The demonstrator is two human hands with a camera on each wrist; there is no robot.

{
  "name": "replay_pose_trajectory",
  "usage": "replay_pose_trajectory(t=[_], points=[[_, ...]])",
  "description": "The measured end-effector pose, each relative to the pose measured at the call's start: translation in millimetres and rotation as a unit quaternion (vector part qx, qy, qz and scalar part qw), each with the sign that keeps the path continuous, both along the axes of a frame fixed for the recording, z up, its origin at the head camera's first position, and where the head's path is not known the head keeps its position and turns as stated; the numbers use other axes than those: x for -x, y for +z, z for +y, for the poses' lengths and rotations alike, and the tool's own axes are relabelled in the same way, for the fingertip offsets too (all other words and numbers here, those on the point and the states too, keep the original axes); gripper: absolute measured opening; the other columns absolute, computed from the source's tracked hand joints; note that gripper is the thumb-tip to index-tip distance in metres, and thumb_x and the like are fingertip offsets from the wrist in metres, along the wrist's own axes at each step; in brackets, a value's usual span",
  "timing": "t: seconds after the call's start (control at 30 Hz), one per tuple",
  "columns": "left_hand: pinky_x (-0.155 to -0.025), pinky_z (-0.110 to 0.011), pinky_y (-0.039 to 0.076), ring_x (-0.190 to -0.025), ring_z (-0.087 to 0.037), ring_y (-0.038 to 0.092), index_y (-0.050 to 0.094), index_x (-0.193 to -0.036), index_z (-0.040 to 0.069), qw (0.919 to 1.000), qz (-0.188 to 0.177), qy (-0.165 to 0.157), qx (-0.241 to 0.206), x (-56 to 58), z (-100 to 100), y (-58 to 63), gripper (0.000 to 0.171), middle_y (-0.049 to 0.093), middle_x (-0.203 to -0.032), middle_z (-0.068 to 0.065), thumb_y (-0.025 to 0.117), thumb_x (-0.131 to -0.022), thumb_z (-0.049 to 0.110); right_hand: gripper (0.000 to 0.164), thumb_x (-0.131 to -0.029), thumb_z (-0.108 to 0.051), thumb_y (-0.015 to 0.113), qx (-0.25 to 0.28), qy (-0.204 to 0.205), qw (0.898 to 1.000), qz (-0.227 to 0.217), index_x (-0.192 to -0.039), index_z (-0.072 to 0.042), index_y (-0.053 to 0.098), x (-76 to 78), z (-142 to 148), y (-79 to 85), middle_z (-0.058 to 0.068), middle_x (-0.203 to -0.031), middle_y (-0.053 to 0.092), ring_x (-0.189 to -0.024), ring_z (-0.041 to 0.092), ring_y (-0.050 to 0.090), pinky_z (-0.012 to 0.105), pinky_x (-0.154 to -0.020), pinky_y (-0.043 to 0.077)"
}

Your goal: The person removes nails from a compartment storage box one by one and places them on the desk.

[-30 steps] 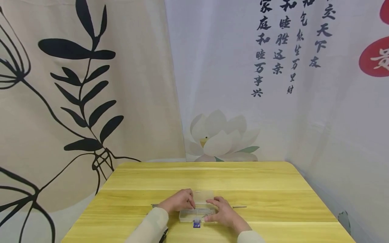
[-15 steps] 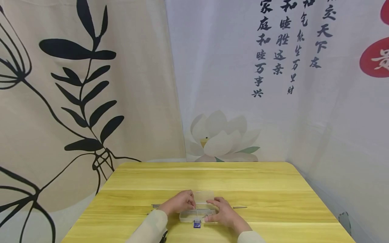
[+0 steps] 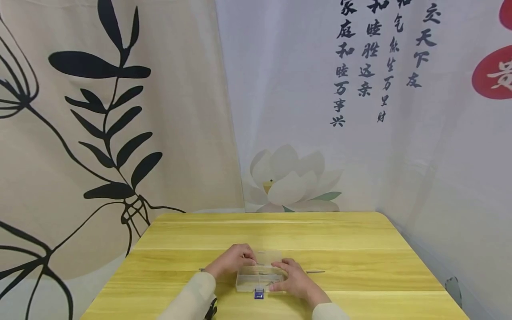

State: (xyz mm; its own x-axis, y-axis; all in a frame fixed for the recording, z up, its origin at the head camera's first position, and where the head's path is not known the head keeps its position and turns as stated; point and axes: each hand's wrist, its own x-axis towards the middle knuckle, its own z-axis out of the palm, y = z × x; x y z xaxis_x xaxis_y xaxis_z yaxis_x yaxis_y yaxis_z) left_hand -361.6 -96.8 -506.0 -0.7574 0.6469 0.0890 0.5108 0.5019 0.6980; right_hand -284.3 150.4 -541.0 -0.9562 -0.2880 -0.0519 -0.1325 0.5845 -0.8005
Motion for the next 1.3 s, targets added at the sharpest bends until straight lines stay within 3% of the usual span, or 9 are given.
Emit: replay_pose_trajectory(t=[0.13,0.23,0.5,0.7,0.87,1.3], points=[[-0.072,-0.028,0.051,-0.081,-0.007,0.058,0.075,-0.093,0.008,0.9997,-0.019,0.007,-0.017,3.4,-10.6,4.5,0.01,0.067,-0.092,0.008,0.067,-0.095,0.013,0.074,-0.08,-0.039,0.082,-0.001,-0.001,1.0,0.001,-0.142,-0.011,0.054,0.5,-0.3,-0.5,0.03,-0.152,0.028,-0.135,0.059,0.023,0.075,-0.099,0.025],[-0.072,-0.031,0.051,-0.081,-0.009,0.06,0.075,-0.096,0.005,0.9998,-0.012,0.009,-0.015,7.0,-22.8,9.5,0.012,0.069,-0.095,0.005,0.065,-0.096,0.012,0.073,-0.08,-0.038,0.083,0.001,0.0,1.0,0.0,-0.142,-0.011,0.054,-0.1,-0.3,0.1,0.03,-0.152,0.027,-0.136,0.059,0.022,0.075,-0.099,0.025],[-0.07,-0.034,0.049,-0.081,-0.016,0.059,0.073,-0.097,0.004,0.9993,-0.006,0.037,0.004,17.5,-69.7,13.3,0.012,0.067,-0.094,0.003,0.064,-0.097,0.012,0.073,-0.08,-0.037,0.083,0.004,0.003,1.0,-0.001,-0.142,-0.012,0.054,-1.1,-0.7,2.3,0.028,-0.153,0.027,-0.136,0.058,0.022,0.075,-0.098,0.026],[-0.069,-0.035,0.048,-0.079,-0.019,0.058,0.073,-0.092,0.004,0.9982,0.007,0.052,0.03,18.2,-104.8,6.5,0.011,0.067,-0.091,0.001,0.065,-0.096,0.009,0.074,-0.08,-0.037,0.083,0.012,0.008,1.0,-0.005,-0.143,-0.011,0.053,-0.7,0.2,0.8,0.028,-0.153,0.026,-0.136,0.058,0.021,0.075,-0.098,0.026],[-0.067,-0.032,0.047,-0.074,-0.014,0.055,0.073,-0.085,0.006,0.9968,0.021,0.059,0.05,16.6,-124.6,-1.6,0.01,0.067,-0.084,0.002,0.067,-0.094,0.007,0.074,-0.081,-0.037,0.082,0.011,0.008,1.0,-0.005,-0.143,-0.011,0.053,-0.9,0.8,0.7,0.029,-0.153,0.026,-0.135,0.059,0.022,0.075,-0.098,0.027],[-0.064,-0.028,0.046,-0.07,-0.009,0.052,0.074,-0.083,0.009,0.9941,0.035,0.069,0.075,19.6,-138.4,-17.4,0.011,0.067,-0.079,0.005,0.069,-0.092,0.009,0.073,-0.081,-0.034,0.083,0.009,0.006,1.0,0.0,-0.142,-0.009,0.053,-2.5,-0.5,5.0,0.031,-0.152,0.027,-0.135,0.059,0.023,0.075,-0.098,0.027]])
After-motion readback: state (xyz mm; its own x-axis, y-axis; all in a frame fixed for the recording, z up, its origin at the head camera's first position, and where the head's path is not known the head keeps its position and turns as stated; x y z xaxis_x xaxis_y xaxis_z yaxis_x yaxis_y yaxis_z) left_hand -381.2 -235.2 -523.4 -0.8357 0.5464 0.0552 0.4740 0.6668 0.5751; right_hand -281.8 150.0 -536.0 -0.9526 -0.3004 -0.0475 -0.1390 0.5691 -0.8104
